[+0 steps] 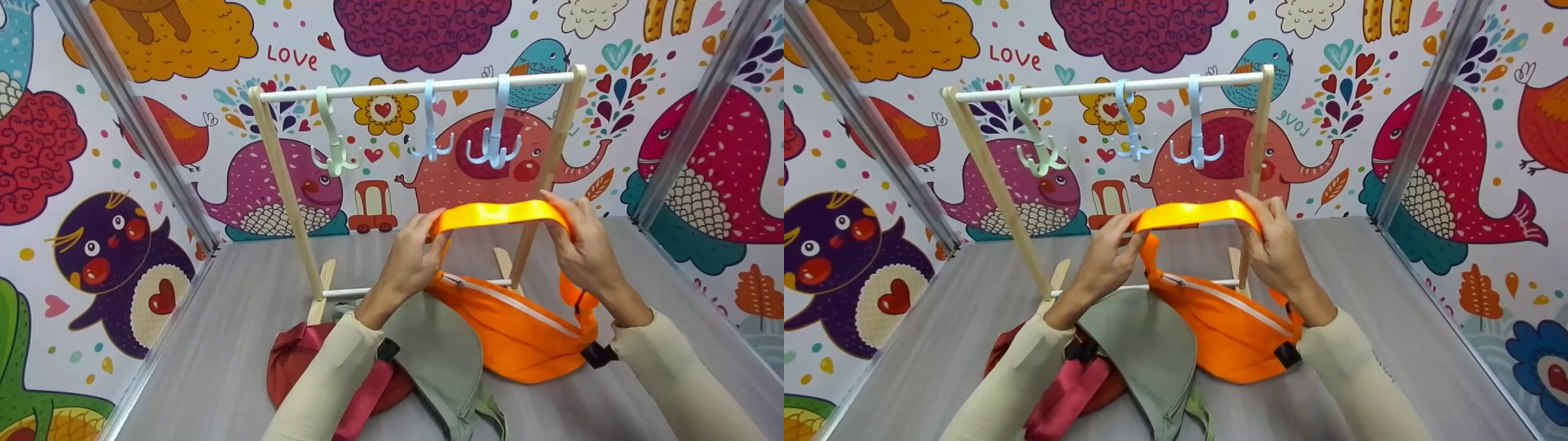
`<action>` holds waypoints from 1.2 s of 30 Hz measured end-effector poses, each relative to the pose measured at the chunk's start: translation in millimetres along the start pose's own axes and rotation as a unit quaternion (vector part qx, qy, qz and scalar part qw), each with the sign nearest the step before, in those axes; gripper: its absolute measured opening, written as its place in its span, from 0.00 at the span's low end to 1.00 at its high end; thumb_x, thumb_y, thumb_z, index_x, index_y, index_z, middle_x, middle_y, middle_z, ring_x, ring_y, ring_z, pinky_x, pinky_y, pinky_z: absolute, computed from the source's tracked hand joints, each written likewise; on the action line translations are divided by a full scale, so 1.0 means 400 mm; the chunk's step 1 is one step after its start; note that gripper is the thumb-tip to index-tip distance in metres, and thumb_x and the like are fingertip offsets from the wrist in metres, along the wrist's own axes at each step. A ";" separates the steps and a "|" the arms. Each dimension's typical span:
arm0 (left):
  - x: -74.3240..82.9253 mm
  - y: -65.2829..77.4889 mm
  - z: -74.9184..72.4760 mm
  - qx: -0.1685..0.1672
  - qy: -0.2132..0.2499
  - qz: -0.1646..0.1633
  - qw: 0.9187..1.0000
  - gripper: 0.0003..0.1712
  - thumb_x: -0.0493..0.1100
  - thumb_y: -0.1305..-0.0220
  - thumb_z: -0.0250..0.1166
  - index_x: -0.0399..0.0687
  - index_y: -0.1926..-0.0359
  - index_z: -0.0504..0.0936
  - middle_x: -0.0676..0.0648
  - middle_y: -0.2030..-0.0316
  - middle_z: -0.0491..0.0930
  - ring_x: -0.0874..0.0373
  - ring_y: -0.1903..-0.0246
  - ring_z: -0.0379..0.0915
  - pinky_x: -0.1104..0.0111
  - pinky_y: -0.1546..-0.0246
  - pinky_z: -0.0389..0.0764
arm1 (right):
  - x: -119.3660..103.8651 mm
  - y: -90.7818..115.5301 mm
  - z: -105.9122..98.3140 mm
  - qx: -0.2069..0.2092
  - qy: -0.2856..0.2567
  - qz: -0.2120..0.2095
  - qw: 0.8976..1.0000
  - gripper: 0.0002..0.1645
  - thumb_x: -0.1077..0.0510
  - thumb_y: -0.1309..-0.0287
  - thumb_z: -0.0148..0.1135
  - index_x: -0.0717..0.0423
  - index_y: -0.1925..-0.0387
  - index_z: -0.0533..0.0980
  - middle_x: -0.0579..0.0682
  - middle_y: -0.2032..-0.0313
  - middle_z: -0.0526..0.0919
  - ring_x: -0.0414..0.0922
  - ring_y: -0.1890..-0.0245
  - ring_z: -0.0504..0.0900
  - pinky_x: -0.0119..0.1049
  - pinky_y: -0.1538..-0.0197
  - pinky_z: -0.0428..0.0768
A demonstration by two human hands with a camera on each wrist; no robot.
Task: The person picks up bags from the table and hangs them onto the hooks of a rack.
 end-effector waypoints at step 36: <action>-0.004 -0.038 -0.001 -0.028 0.046 -0.010 0.998 0.24 0.37 0.27 0.52 0.38 0.32 0.67 0.42 0.48 0.74 0.52 0.52 0.71 0.67 0.44 0.75 | 0.042 -0.042 -0.027 -0.033 -0.064 0.083 0.994 0.21 0.61 0.34 0.61 0.53 0.40 0.77 0.44 0.65 0.81 0.39 0.76 0.74 0.21 0.65 0.78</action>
Point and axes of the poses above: each hand's wrist, its own y-axis away from the middle knuckle, its own z-axis out of the palm, x = y × z, the point moved 9 cm from there along -y, towards the middle knuckle
